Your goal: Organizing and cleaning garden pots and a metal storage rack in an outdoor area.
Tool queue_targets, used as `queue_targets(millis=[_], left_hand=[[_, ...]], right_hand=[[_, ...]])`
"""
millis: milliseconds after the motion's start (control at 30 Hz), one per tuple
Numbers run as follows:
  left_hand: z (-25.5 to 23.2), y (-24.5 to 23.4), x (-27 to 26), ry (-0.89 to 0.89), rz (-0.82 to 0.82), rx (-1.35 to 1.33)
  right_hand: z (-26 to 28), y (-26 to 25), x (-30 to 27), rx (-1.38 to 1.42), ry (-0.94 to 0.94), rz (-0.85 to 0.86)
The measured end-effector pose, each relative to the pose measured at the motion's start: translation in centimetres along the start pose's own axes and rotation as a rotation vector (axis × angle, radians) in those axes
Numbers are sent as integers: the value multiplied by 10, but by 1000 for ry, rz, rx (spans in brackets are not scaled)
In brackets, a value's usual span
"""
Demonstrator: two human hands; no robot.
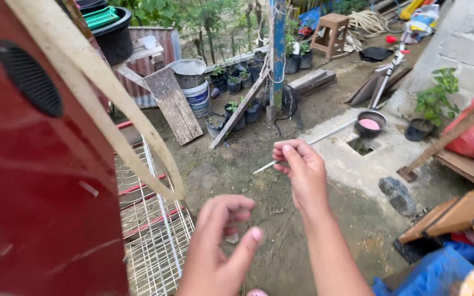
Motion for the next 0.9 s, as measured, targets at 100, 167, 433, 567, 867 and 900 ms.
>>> queue_targets(millis=[100, 167, 433, 567, 867, 900], left_hand=[[-4, -13, -47, -108, 254, -76], [-15, -32, -71, 53, 346, -147], [-52, -126, -85, -15, 193, -98], [-50, -176, -85, 32, -7, 19], [-50, -240, -95, 138, -473, 263], [-53, -242, -94, 140, -491, 264]], right_hand=[[7, 9, -56, 52, -35, 5], [15, 18, -93, 38, -7, 12], [67, 48, -182, -86, -13, 101], [77, 75, -201, -72, -46, 201], [64, 164, -248, -39, -60, 588], [60, 168, -248, -38, -66, 604]])
Point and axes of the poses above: each hand's wrist, its own x-axis towards the middle knuckle, its own y-axis out of the palm, z = x × y, the point moved 7 cm from there along x, towards the middle knuckle, and after that the axes turned 9 degrees about -z, right-handed, at the moved point
